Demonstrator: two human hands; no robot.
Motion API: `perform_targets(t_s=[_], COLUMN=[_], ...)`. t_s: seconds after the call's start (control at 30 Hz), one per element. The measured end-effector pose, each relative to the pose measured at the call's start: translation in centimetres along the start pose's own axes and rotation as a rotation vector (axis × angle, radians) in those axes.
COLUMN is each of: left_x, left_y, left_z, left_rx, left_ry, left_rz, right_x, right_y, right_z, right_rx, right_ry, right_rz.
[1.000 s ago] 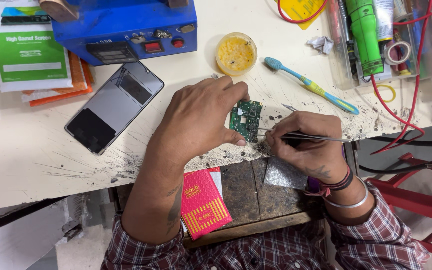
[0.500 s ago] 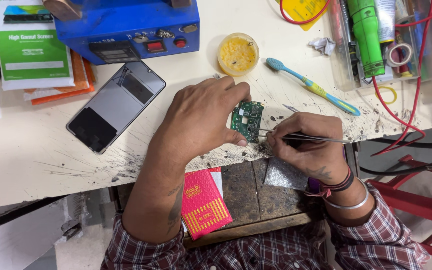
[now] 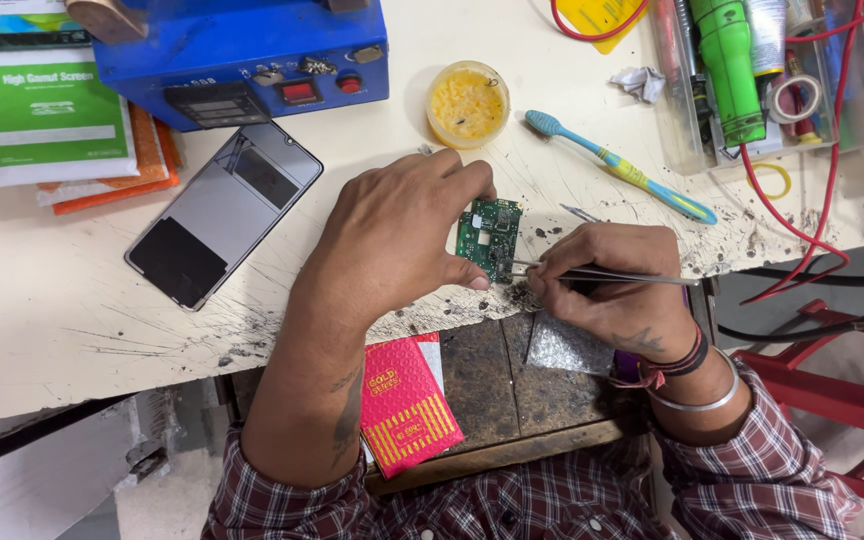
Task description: The person holds a green phone motherboard on the workbench with one hand and uses tweezers with the other hand to work on small components on the board. A detached phone screen lies on the bench beside the board throughout the episode.
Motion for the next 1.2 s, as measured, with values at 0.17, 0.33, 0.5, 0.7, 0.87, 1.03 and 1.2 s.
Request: perform_targets(t_s=[0.17,0.33,0.5,0.7,0.87,1.03,1.2], left_x=[-0.1,-0.1,0.0,0.0,0.0,-0.1,-0.1], left_y=[0.1,0.2,-0.1,0.1,-0.1,0.1,0.1], left_z=[0.2,0.1,0.0,0.1,0.1,0.2,0.2], left_rx=[0.010,-0.006,0.011,-0.019,0.004,0.000,0.023], left_ry=[0.001,-0.005,-0.001,-0.031,-0.017,-0.035,-0.009], left_rz=[0.003,0.005,-0.003,-0.007,-0.005,-0.015,0.002], right_x=[0.0,0.0,0.1,0.2,0.3,0.4,0.9], right_y=[0.0,-0.1,0.1,0.0,0.0,0.0,-0.1], right_z=[0.1,0.1,0.1,0.1,0.2,0.1,-0.3], right_rx=[0.006,-0.017,-0.028,-0.041,-0.050,-0.066,-0.020], right_ry=[0.011,0.005,-0.005,0.006,0.017,0.007,0.065], right_rz=[0.030,0.021,-0.007,-0.004,0.022,0.016,0.086])
Point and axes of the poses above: each hand's wrist, its own z-axis towards the middle knuckle, its own y-axis out of the palm, x = y × z, the point moved 6 cm from there along z, towards the middle knuckle, and after that the axes turned 7 degrees about y, right-handed, at the moved point
